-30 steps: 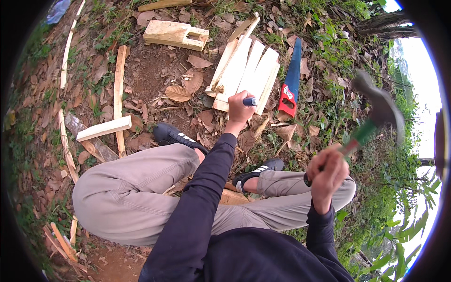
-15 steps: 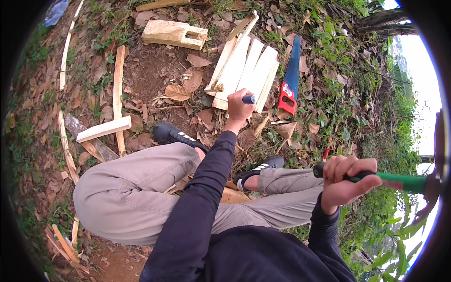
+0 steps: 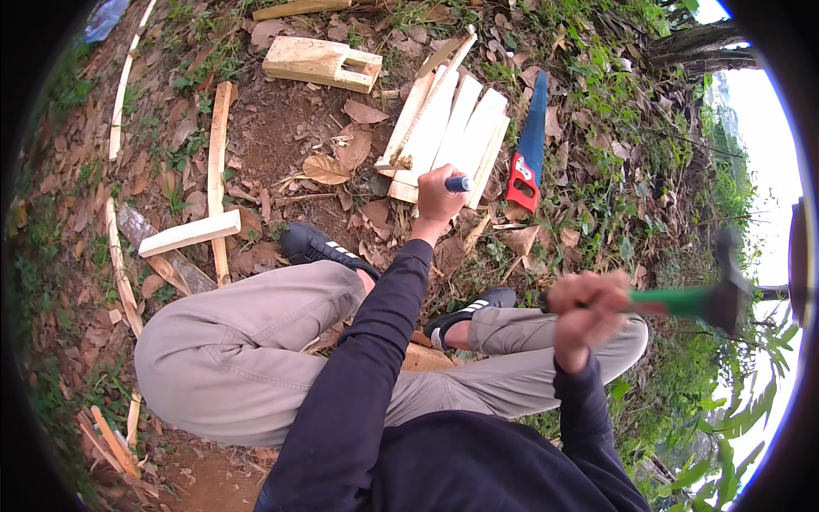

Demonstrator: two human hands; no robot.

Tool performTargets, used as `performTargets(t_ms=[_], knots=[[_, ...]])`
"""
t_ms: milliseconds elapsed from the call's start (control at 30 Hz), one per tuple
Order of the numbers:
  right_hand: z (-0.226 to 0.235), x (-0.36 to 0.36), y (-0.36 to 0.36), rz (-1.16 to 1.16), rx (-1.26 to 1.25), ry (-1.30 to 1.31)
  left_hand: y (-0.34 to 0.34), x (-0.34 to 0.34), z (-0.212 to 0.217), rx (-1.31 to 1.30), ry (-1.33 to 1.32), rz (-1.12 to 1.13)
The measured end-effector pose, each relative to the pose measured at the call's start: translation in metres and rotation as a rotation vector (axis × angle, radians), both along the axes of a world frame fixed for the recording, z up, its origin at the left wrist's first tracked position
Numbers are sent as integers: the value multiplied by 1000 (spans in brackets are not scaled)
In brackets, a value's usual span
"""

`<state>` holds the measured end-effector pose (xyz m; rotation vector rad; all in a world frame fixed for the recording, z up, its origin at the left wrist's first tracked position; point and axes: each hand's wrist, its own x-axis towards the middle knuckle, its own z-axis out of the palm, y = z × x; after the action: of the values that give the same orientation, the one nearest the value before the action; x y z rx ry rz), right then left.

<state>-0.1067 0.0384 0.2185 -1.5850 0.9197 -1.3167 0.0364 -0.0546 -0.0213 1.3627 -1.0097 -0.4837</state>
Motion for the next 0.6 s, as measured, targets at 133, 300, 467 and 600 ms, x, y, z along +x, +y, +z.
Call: performTargets(t_ms=[133, 300, 467, 600], knots=[[-75, -16, 10, -40, 468, 1004, 4, 1, -5, -8, 25, -31], [-89, -16, -5, -264, 764, 412, 11, 3, -2, 36, 7, 20], [-153, -54, -62, -343, 777, 858, 10, -2, 24, -47, -34, 132], [-223, -46, -99, -399, 315, 1128, 10, -15, 75, -125, -2, 113]])
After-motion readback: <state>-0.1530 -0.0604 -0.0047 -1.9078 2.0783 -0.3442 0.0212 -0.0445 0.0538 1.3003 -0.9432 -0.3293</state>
